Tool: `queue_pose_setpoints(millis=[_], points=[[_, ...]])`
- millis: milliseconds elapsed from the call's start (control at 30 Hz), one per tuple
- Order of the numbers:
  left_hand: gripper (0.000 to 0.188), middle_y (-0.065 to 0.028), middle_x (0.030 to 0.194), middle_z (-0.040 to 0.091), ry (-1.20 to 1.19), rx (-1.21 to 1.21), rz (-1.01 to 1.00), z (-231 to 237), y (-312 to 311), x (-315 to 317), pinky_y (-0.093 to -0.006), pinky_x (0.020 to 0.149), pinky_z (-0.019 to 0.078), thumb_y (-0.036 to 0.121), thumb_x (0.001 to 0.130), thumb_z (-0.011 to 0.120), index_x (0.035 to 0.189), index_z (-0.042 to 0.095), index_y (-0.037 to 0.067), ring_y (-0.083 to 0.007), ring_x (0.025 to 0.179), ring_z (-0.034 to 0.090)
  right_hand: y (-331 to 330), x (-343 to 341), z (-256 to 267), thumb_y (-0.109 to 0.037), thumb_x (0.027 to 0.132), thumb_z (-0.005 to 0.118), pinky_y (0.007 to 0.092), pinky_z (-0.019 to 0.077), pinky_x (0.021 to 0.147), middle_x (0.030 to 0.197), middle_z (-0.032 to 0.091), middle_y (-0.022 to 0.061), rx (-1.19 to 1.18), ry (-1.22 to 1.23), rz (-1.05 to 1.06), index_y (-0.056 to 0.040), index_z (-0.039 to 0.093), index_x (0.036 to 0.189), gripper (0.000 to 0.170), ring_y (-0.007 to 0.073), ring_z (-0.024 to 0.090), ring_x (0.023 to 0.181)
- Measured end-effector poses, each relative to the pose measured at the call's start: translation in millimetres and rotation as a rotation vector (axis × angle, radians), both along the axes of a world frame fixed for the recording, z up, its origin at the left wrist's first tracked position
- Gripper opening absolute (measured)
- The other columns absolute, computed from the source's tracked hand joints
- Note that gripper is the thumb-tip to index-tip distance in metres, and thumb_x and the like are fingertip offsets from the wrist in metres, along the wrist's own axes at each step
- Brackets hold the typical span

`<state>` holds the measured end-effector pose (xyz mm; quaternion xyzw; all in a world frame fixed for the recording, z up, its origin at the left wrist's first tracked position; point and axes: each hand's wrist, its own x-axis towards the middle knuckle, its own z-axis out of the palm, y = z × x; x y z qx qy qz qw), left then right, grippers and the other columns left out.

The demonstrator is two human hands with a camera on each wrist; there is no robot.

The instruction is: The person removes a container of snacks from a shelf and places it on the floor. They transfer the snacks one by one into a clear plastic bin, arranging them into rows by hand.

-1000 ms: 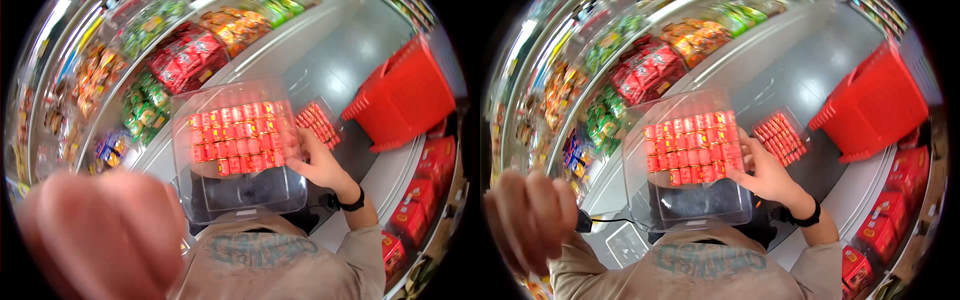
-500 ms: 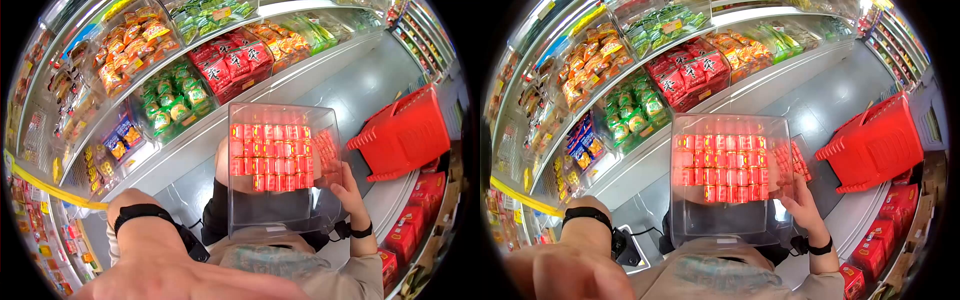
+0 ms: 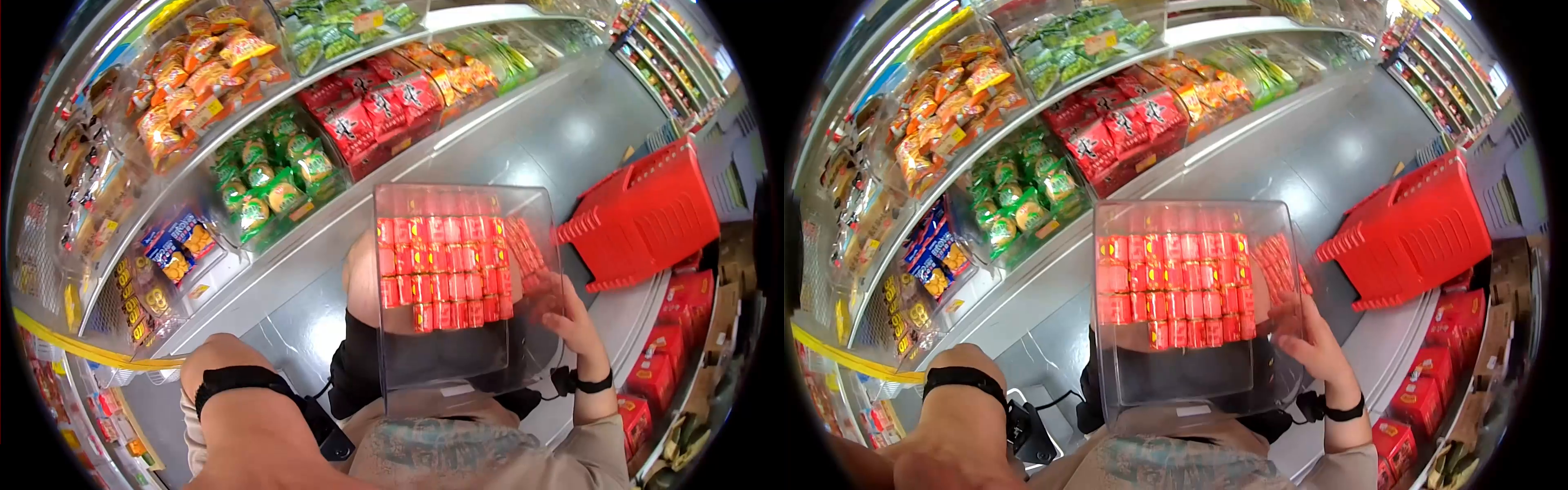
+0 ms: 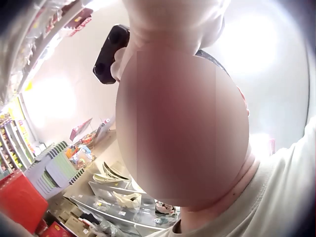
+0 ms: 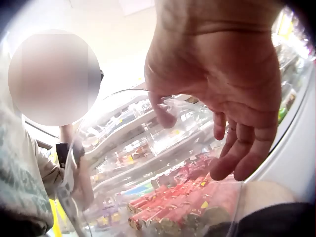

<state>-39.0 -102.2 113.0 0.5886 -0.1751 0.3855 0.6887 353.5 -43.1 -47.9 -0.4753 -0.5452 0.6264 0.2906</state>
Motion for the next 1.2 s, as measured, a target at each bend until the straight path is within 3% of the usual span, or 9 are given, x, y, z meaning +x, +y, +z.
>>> queue_pose_setpoints(millis=[367, 433, 500, 533, 600, 633, 833, 933, 1200], points=[[0.032, -0.0031, 0.113, 0.05, 0.071, -0.121, 0.092, 11.6, -10.4, -43.5, -0.0394, 0.083, 0.0479, 0.029, 0.091, 0.067, 0.119, 0.059, 0.017, -0.0211, 0.099, 0.049, -17.8, -10.7, 12.9, 0.002, 0.088, 0.056, 0.031, 0.0489, 0.087, 0.122, 0.056, 0.0136, 0.086, -0.071, -0.028, -0.0023, 0.03, 0.149, 0.066, 0.0236, 0.065, 0.107], [0.032, -0.0027, 0.113, 0.05, 0.16, -0.184, 0.291, 24.0, -16.4, -61.4, -0.0397, 0.083, 0.0477, 0.03, 0.091, 0.067, 0.12, 0.059, 0.017, -0.021, 0.1, 0.048, -18.4, -15.5, 19.8, 0.002, 0.089, 0.055, 0.0315, 0.0491, 0.088, 0.121, 0.057, 0.0132, 0.064, -0.08, -0.043, -0.0022, 0.028, 0.15, 0.067, 0.0242, 0.065, 0.108], [0.042, -0.0012, 0.114, 0.05, 0.23, 0.229, 0.748, 49.7, -5.7, -66.1, -0.0347, 0.078, 0.0473, 0.015, 0.086, 0.073, 0.125, 0.057, 0.012, -0.0211, 0.102, 0.049, -24.0, -16.6, 21.9, 0.001, 0.091, 0.054, 0.0307, 0.0526, 0.082, 0.114, 0.061, 0.011, 0.037, -0.108, -0.091, -0.0008, 0.03, 0.149, 0.063, 0.0216, 0.067, 0.102], [0.042, -0.0014, 0.114, 0.05, 0.293, 0.441, 0.955, 53.2, -3.6, -63.9, -0.0348, 0.078, 0.0471, 0.015, 0.086, 0.073, 0.125, 0.057, 0.012, -0.0211, 0.102, 0.049, -25.6, -17.6, 28.1, 0.0, 0.091, 0.054, 0.03, 0.0535, 0.078, 0.111, 0.062, 0.0103, 0.015, -0.145, -0.124, 0.0004, 0.033, 0.148, 0.06, 0.0202, 0.068, 0.1], [0.041, -0.0019, 0.114, 0.05, 0.359, 0.658, 1.079, 51.0, -4.1, -61.1, -0.035, 0.078, 0.0468, 0.016, 0.087, 0.072, 0.125, 0.057, 0.012, -0.0212, 0.101, 0.049, -30.7, -26.4, 39.9, -0.001, 0.093, 0.054, 0.0287, 0.0552, 0.07, 0.106, 0.065, 0.009, -0.052, -0.223, -0.158, 0.0027, 0.039, 0.145, 0.055, 0.0175, 0.068, 0.096], [0.041, -0.0021, 0.114, 0.05, 0.385, 0.722, 1.106, 49.5, -5.0, -60.1, -0.0351, 0.078, 0.0466, 0.017, 0.087, 0.071, 0.125, 0.057, 0.012, -0.0212, 0.101, 0.049, -35.0, -35.5, 41.7, -0.004, 0.093, 0.053, 0.0263, 0.054, 0.059, 0.1, 0.07, 0.0098, 0.039, -0.234, -0.191, 0.0071, 0.05, 0.137, 0.045, 0.0144, 0.069, 0.08], [0.041, -0.0033, 0.114, 0.051, 0.445, 0.91, 1.186, 52.6, -24.5, -65.8, -0.0356, 0.077, 0.0457, 0.021, 0.089, 0.069, 0.126, 0.056, 0.011, -0.0213, 0.099, 0.049, -51.1, -53.4, 55.2, -0.005, 0.092, 0.048, 0.0238, 0.0502, 0.06, 0.101, 0.073, 0.016, 0.157, -0.426, -0.191, 0.0099, 0.055, 0.133, 0.044, 0.014, 0.064, 0.058], [0.041, -0.004, 0.113, 0.051, 0.466, 0.947, 1.209, 58.3, -32.5, -68.7, -0.0359, 0.077, 0.0452, 0.022, 0.09, 0.068, 0.127, 0.056, 0.011, -0.0214, 0.099, 0.048, -59.7, -55.6, 56.5, -0.006, 0.094, 0.05, 0.0253, 0.0528, 0.056, 0.098, 0.074, 0.0117, 0.228, -0.438, -0.189, 0.0114, 0.057, 0.128, 0.039, 0.0129, 0.065, 0.059], [0.041, -0.0056, 0.113, 0.051, 0.504, 0.987, 1.262, 63.8, -39.7, -60.7, -0.0366, 0.077, 0.0439, 0.027, 0.092, 0.065, 0.128, 0.055, 0.01, -0.0216, 0.096, 0.048, -57.2, -52.1, 48.3, -0.009, 0.095, 0.052, 0.0246, 0.0495, 0.053, 0.09, 0.073, 0.0103, 0.29, -0.424, -0.2, 0.0102, 0.06, 0.126, 0.037, 0.0127, 0.065, 0.056]])
